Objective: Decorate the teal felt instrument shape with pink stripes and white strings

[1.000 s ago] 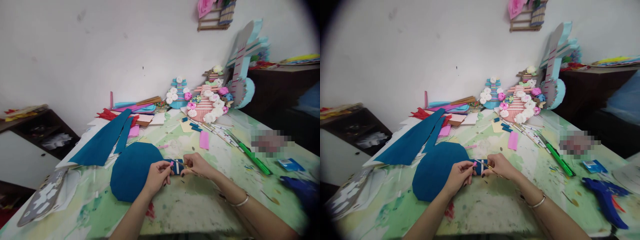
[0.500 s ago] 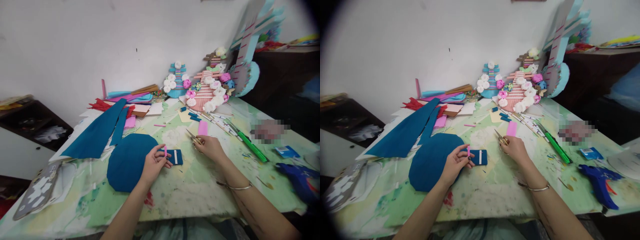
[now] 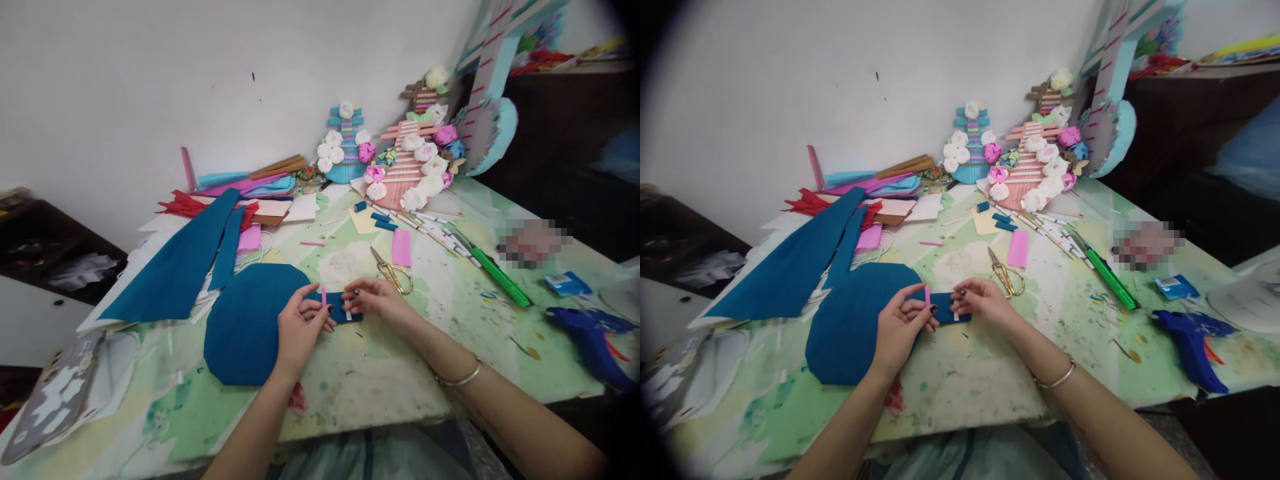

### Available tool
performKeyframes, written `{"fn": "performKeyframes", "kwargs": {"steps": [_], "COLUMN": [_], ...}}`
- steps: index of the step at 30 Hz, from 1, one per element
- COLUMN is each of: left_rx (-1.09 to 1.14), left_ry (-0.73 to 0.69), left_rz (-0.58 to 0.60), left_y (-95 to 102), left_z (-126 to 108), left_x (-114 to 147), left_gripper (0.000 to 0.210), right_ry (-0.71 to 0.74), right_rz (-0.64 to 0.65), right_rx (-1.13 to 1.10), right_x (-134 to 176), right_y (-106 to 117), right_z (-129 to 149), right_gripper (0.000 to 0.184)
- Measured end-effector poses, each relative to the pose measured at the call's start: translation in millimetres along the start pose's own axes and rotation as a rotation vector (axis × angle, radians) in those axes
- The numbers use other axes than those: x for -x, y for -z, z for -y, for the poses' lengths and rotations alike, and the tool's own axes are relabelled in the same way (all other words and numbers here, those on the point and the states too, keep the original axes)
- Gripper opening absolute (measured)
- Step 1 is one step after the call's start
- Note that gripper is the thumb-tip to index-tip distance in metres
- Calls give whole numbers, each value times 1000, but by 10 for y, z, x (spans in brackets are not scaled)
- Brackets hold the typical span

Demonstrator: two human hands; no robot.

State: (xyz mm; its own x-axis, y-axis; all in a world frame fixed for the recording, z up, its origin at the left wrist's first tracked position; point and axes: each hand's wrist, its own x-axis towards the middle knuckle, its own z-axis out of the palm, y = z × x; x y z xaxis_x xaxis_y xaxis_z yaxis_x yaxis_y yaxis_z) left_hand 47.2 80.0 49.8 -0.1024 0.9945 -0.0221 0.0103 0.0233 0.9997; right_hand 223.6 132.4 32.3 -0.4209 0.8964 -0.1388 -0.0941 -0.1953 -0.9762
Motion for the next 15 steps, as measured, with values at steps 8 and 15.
{"fn": "performKeyframes", "kwargs": {"steps": [8, 15], "left_rx": [-113, -306], "left_ry": [-24, -105], "left_rz": [20, 186], "left_y": [-26, -93], "left_z": [74, 180], "left_x": [19, 56], "left_gripper": [53, 51], "right_ry": [210, 98], "right_rz": [-206, 26], "right_rx": [151, 14], "right_x": [23, 51], "right_y": [31, -203], "right_z": [62, -22], "right_gripper": [22, 25]}}
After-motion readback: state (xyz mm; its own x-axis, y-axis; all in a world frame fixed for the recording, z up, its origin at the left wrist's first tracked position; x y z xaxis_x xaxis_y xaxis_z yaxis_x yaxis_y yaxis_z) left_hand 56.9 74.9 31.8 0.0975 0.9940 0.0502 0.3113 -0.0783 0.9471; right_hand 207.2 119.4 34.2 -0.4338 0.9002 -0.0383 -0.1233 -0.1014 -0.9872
